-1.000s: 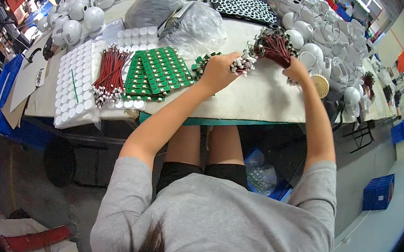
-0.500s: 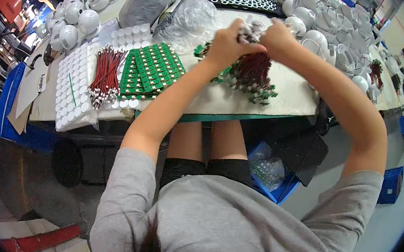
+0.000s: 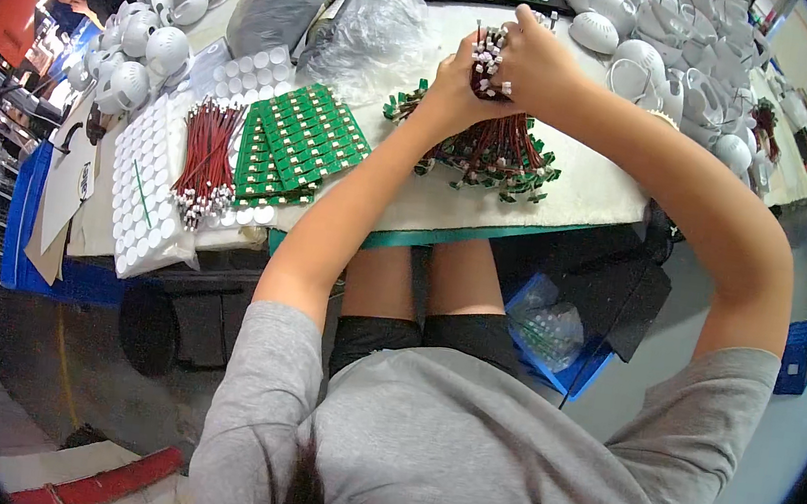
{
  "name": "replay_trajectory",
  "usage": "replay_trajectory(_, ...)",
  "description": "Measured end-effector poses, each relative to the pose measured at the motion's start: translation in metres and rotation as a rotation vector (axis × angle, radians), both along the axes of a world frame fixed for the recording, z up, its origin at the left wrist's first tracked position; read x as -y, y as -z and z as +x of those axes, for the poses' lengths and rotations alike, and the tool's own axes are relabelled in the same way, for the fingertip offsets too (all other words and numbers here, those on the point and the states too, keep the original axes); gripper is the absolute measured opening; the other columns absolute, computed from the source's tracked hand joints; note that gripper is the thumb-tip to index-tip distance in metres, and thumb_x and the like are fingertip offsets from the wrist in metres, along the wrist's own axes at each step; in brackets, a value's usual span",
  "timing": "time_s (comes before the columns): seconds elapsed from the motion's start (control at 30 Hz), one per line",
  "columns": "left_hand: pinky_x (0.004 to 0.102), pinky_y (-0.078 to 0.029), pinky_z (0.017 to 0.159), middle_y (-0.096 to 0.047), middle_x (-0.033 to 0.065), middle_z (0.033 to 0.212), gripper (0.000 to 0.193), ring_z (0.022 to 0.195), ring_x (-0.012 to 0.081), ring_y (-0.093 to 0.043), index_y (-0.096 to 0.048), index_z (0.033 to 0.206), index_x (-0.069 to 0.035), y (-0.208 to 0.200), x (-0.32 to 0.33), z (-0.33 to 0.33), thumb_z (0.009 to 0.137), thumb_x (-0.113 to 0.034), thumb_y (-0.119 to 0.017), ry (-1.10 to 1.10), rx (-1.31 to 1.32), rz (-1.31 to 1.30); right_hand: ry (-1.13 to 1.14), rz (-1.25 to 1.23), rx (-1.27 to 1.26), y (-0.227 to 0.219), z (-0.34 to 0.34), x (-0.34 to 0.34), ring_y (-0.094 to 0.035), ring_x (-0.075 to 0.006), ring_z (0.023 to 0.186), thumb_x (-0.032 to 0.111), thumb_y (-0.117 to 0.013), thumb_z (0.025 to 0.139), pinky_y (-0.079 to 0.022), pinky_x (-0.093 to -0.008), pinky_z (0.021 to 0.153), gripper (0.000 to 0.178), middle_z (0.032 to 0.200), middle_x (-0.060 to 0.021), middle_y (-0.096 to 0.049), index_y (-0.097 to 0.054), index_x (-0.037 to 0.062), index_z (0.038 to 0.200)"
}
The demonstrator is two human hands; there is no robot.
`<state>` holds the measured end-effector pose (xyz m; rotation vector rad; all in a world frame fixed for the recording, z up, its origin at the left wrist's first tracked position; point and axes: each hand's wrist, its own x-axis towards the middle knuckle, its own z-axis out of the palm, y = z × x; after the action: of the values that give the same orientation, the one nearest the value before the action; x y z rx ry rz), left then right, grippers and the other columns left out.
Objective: Assembling LED light components by attaching wired leads to PCB boards and organizing them into bundles.
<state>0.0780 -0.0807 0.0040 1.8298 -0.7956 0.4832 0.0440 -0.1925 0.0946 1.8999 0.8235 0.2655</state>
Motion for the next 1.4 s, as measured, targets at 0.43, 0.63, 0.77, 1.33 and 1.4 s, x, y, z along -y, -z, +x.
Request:
replay_trajectory(0.43,0.0302,-0.041,0.077,-0.056,0.0109,0.094,0.061,0.086,0.0213,-0.054,-0.045,0.103,-0.003,-0.01,-0.012,0.02,0.056,-0.031,-0.072,0.361,-0.361,0.116,-0.559,0.707,0.089,0.007,0.004,0.052,-0.039,-0.0307,0.106,0.016,-0.051,0.065,-0.035,-0.037,0.088,0.023,0.113,-0.0156,-0.041,-0.052,0.0068,0.086)
replay_trajectory(0.63,0.0303,-0.038,0.081,-0.054,0.011,0.099,0.068,0.091,0.0203,-0.051,-0.041,0.109,-0.003,-0.02,-0.001,0.021,0.055,-0.03,-0.072,0.407,-0.238,0.182,-0.558,1.203,-0.169,0.028,0.009,0.052,-0.033,-0.0371,0.111,0.007,-0.068,0.049,-0.033,-0.04,0.09,0.067,0.126,-0.0174,-0.024,-0.036,0.0093,0.107)
replay_trajectory(0.77,0.0308,-0.035,0.087,-0.05,0.0108,0.105,0.075,0.097,0.0221,-0.048,-0.034,0.114,-0.004,-0.018,0.0,0.025,0.053,-0.025,-0.073,0.616,-0.339,0.1,-0.611,1.264,-0.255,0.032,0.021,0.049,-0.034,-0.0374,0.108,0.0,-0.061,0.045,-0.033,-0.0406,0.089,0.072,0.121,-0.0178,-0.03,-0.033,0.0076,0.111)
replay_trajectory(1.33,0.0296,-0.038,0.082,-0.049,0.0091,0.101,0.049,0.092,0.0198,-0.049,-0.046,0.104,-0.003,-0.008,0.01,0.027,0.062,-0.017,-0.067,0.347,-0.126,0.158,0.147,1.572,-0.28,0.034,-0.071,0.074,-0.052,-0.0253,0.065,0.036,-0.067,0.062,-0.041,-0.0326,0.058,0.042,0.071,-0.0127,-0.053,-0.049,0.0025,0.08)
replay_trajectory(1.4,0.03,-0.037,0.081,-0.048,0.0101,0.1,0.047,0.089,0.021,-0.049,-0.047,0.102,-0.004,-0.006,0.014,0.026,0.062,-0.018,-0.067,0.357,-0.189,0.129,0.486,1.603,-0.563,0.065,-0.078,0.081,-0.052,-0.0253,0.052,0.046,-0.063,0.063,-0.04,-0.0345,0.05,0.046,0.056,-0.0113,-0.052,-0.052,0.0015,0.069)
